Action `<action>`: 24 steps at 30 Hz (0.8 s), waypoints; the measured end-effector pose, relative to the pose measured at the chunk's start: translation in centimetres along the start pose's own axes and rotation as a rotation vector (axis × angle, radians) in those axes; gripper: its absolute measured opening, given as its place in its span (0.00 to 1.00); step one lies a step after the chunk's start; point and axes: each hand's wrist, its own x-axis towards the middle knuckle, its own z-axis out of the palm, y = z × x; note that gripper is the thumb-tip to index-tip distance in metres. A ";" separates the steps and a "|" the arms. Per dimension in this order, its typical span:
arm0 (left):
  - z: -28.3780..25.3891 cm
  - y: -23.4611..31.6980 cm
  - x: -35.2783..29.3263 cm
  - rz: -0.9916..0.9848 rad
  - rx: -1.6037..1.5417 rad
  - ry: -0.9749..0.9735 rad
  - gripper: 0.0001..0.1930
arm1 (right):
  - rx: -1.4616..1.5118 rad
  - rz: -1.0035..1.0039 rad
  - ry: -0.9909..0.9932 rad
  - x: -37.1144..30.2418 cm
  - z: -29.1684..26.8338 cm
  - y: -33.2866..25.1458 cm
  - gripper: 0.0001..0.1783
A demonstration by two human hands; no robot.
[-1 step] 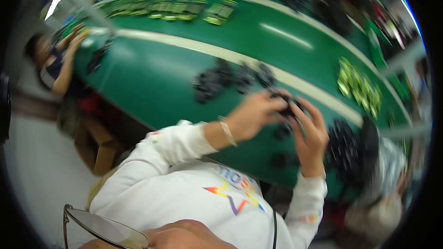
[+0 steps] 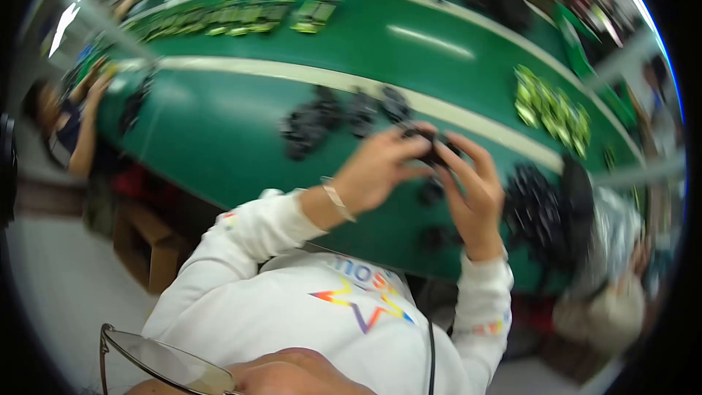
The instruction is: The person assembles toy cars by snapping black plastic components together, fitting the assembled components into toy car bodies, and placing the assembled cars on the table.
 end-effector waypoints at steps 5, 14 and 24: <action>-0.4 1.2 -0.2 0.017 0.207 0.038 0.15 | 0.082 0.096 0.048 0.0 0.3 0.0 0.22; 0.4 0.2 -0.6 -0.033 0.199 -0.025 0.15 | 0.725 0.459 0.132 -2.5 0.4 1.3 0.16; 0.6 -0.2 0.0 0.075 0.555 -0.067 0.22 | 0.956 0.757 0.040 -2.3 0.1 1.8 0.16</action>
